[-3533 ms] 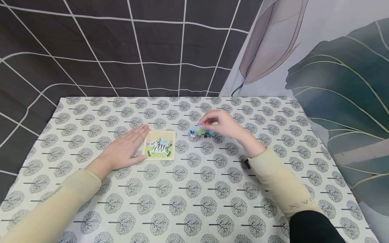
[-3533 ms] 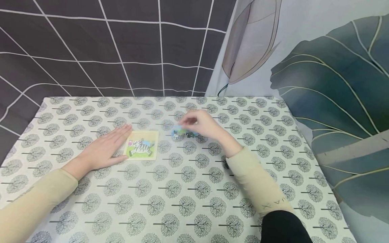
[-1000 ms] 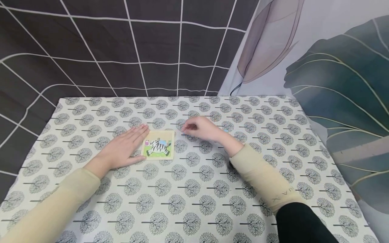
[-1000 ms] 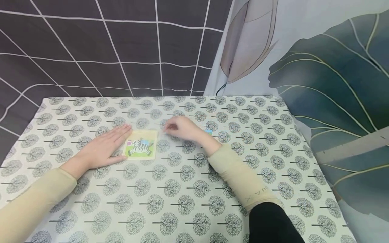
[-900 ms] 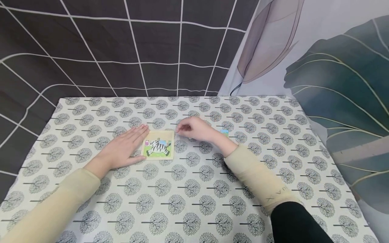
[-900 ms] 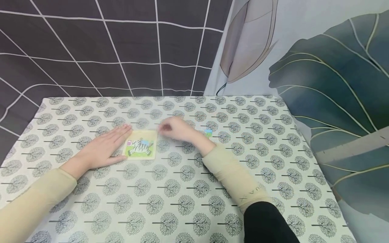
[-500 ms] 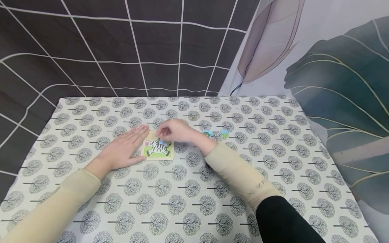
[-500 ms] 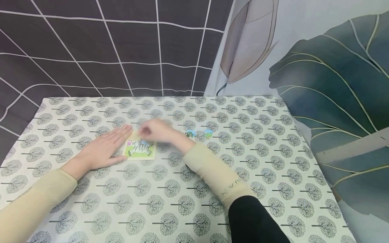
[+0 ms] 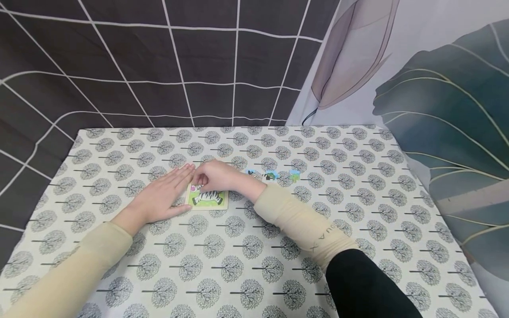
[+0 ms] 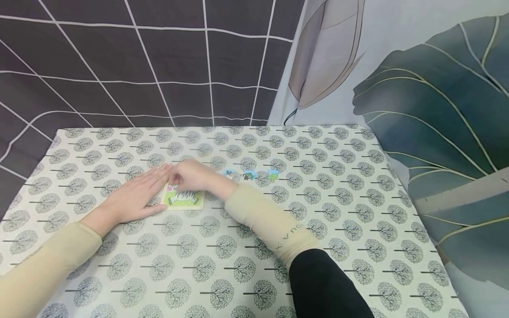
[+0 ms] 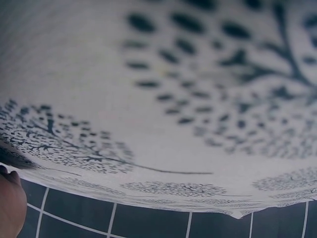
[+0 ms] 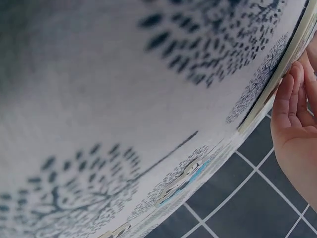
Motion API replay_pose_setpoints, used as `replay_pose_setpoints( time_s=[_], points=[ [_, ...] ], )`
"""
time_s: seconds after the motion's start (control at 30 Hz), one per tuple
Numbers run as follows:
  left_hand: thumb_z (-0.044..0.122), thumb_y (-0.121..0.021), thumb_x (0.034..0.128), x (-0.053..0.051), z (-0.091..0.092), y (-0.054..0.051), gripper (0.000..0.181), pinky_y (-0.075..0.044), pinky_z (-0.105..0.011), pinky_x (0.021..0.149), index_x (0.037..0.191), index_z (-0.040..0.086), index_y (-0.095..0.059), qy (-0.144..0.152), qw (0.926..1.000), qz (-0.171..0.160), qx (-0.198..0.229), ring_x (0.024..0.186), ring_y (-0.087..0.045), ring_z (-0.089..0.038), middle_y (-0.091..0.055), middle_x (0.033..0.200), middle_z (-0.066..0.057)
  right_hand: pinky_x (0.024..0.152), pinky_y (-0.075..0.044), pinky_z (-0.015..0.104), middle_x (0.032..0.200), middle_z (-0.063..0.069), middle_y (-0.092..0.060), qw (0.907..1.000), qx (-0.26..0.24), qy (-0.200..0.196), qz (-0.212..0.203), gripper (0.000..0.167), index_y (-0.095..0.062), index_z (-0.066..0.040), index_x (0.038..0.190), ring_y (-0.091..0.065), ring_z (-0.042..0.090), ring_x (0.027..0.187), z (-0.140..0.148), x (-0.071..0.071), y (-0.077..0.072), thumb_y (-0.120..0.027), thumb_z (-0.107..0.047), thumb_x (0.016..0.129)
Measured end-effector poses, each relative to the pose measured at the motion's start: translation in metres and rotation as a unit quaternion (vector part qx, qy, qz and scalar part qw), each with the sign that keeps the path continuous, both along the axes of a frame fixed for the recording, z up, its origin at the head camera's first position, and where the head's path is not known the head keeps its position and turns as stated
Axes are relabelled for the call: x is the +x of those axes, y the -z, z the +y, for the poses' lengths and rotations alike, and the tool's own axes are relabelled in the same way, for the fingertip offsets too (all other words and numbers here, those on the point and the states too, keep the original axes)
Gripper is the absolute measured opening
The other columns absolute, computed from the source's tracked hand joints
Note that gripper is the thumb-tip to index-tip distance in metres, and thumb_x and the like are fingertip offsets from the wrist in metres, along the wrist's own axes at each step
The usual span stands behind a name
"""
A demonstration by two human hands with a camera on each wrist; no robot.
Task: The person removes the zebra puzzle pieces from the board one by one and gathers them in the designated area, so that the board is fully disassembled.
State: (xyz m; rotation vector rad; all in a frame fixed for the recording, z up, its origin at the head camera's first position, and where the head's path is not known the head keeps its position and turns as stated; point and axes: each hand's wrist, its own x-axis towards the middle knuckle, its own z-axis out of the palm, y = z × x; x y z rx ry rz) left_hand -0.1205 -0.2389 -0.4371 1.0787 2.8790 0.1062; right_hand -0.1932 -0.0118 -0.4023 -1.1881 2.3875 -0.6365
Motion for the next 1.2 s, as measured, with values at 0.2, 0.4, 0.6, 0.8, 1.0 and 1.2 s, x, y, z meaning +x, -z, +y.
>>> replay_pose_setpoints(
  time_s=[0.2,0.4,0.6,0.8,1.0,1.2],
  points=[
    [0.058,-0.054,0.1034,0.0006,-0.0002,0.001,0.096,-0.025,-0.051,0.135,0.168,-0.003,-0.018,-0.001,1.0,0.001,0.005,0.165,-0.021,-0.039,-0.016,0.178,-0.02,0.094,-0.055,0.016,0.113,0.005,-0.078,0.9997,0.015,-0.002,0.016,0.033,-0.076,-0.004,0.123,-0.07,0.013,0.099,-0.0024,0.0009,0.002,-0.083,-0.014,0.092],
    [0.058,-0.055,0.1031,0.0004,-0.0005,0.0028,0.097,-0.025,-0.051,0.135,0.168,-0.004,-0.018,0.002,0.9999,0.005,0.008,0.165,-0.021,-0.039,-0.017,0.177,-0.021,0.097,-0.055,0.019,0.116,0.005,-0.078,0.9993,0.027,-0.002,0.024,0.037,-0.075,-0.005,0.124,-0.07,0.014,0.103,-0.0029,0.0036,-0.0015,-0.085,-0.015,0.09],
    [0.058,-0.056,0.1025,0.0006,-0.0001,0.0028,0.097,-0.025,-0.051,0.135,0.168,-0.003,-0.017,0.001,0.9999,0.003,0.01,0.165,-0.02,-0.039,-0.016,0.178,-0.02,0.099,-0.055,0.021,0.116,0.005,-0.077,0.9993,0.027,-0.001,0.025,0.037,-0.075,-0.005,0.124,-0.069,0.014,0.103,-0.0035,0.0034,0.0009,-0.085,-0.015,0.09],
    [0.059,-0.054,0.103,0.0001,-0.0006,0.0041,0.097,-0.024,-0.05,0.135,0.168,-0.004,-0.017,0.002,1.0,0.006,0.006,0.165,-0.021,-0.039,-0.016,0.177,-0.021,0.099,-0.055,0.022,0.114,0.007,-0.076,0.9997,0.023,0.003,0.01,0.037,-0.074,-0.004,0.124,-0.067,0.016,0.103,-0.0038,0.0041,0.0014,-0.084,-0.013,0.09],
    [0.058,-0.054,0.1031,0.0,-0.0015,0.0037,0.097,-0.025,-0.051,0.135,0.167,-0.005,-0.018,0.001,0.9999,0.007,0.01,0.164,-0.021,-0.04,-0.017,0.177,-0.021,0.097,-0.054,0.02,0.114,0.006,-0.074,0.9998,0.018,0.008,0.006,0.037,-0.074,-0.005,0.124,-0.065,0.015,0.103,-0.0043,0.0054,0.0013,-0.085,-0.012,0.089],
    [0.058,-0.055,0.103,0.0002,-0.0011,0.0027,0.097,-0.025,-0.05,0.135,0.167,-0.005,-0.019,0.001,0.9999,0.004,0.01,0.164,-0.021,-0.04,-0.017,0.177,-0.021,0.096,-0.053,0.019,0.112,0.004,-0.072,0.9996,0.018,0.015,0.012,0.035,-0.074,-0.007,0.122,-0.063,0.013,0.102,-0.004,0.0073,0.0009,-0.085,-0.012,0.089]
  ],
)
